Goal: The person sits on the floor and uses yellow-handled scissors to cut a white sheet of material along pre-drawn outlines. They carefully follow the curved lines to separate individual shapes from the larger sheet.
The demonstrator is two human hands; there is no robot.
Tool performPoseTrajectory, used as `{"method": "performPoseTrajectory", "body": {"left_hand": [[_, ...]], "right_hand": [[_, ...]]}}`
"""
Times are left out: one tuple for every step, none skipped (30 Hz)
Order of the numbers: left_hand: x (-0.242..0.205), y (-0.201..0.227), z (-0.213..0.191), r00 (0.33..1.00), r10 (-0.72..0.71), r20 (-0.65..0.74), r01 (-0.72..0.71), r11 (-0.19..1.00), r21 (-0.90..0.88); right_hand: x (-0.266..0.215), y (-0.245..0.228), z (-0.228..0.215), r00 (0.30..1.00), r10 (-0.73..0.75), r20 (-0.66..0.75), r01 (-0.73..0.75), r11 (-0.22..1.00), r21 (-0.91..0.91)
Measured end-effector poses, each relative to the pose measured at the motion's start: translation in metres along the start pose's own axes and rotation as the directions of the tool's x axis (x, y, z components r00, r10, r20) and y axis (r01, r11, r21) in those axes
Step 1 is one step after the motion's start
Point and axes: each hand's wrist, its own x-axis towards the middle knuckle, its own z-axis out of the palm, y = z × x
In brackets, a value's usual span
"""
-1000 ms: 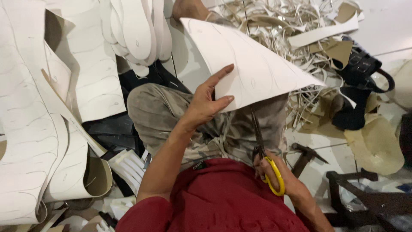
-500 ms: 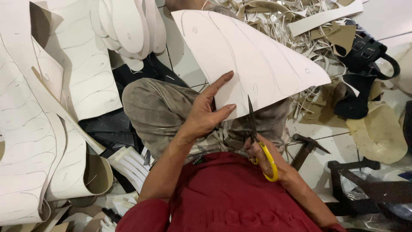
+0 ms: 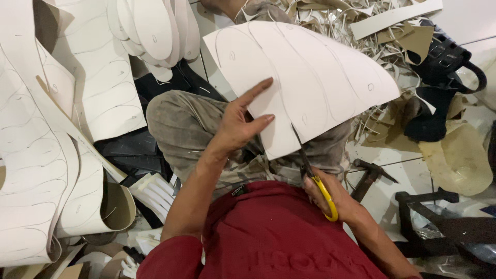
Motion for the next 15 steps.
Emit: {"method": "performPoseTrajectory", "body": {"left_hand": [[-0.003,-0.001,0.002,1.000,-0.005,0.024,0.004,0.999,0.042],[-0.005,-0.002,0.005,0.999,-0.009,0.051,0.005,0.997,0.083],[-0.006,-0.003,0.007,0.999,-0.011,0.053,0.007,0.997,0.081],[-0.008,-0.004,0.008,0.999,-0.010,0.046,0.007,0.998,0.057],[-0.011,-0.004,0.009,0.999,-0.008,0.039,0.007,0.999,0.033],[-0.010,-0.005,0.009,0.999,-0.008,0.037,0.006,0.999,0.034],[-0.011,-0.005,0.009,0.999,0.003,0.036,-0.003,1.000,0.014],[-0.012,-0.006,0.008,0.999,0.012,0.034,-0.012,1.000,-0.006],[-0.013,-0.005,0.007,0.999,0.012,0.031,-0.012,1.000,-0.005],[-0.013,-0.005,0.007,1.000,-0.005,0.027,0.005,1.000,-0.014],[-0.014,-0.005,0.007,0.999,-0.022,0.024,0.022,0.999,-0.024],[-0.014,-0.005,0.006,0.999,-0.023,0.026,0.024,0.999,-0.025],[-0.014,-0.005,0.006,0.999,-0.023,0.028,0.024,0.999,-0.021],[-0.015,-0.006,0.005,0.999,-0.023,0.028,0.023,1.000,-0.016],[-0.015,-0.006,0.005,0.999,-0.023,0.028,0.024,1.000,-0.016]], "right_hand": [[0.000,0.001,0.000,1.000,-0.007,0.002,0.007,1.000,0.010],[0.001,0.001,-0.001,1.000,-0.014,0.002,0.014,1.000,0.019],[0.002,0.000,0.000,1.000,-0.012,-0.001,0.012,1.000,0.019],[0.003,-0.001,0.002,0.999,-0.046,-0.009,0.046,0.998,-0.035],[0.004,-0.002,0.004,0.997,-0.082,-0.015,0.080,0.993,-0.090],[0.007,-0.005,0.003,0.996,-0.083,-0.013,0.082,0.993,-0.090],[0.009,-0.007,0.002,0.997,-0.079,-0.013,0.079,0.997,-0.018],[0.011,-0.010,0.001,0.997,-0.074,-0.011,0.074,0.996,0.055],[0.010,0.000,0.003,0.997,-0.074,-0.007,0.074,0.996,0.055],[0.009,0.009,0.005,0.998,-0.043,-0.037,0.044,0.998,0.045],[0.008,0.019,0.006,0.998,-0.012,-0.066,0.014,0.999,0.036],[0.007,0.018,0.006,0.998,-0.010,-0.068,0.012,0.999,0.036],[0.007,0.017,0.006,0.997,0.002,-0.081,0.001,1.000,0.029],[0.007,0.016,0.007,0.996,0.012,-0.092,-0.010,1.000,0.021],[0.007,0.019,0.007,0.996,0.013,-0.092,-0.011,1.000,0.021]]}}
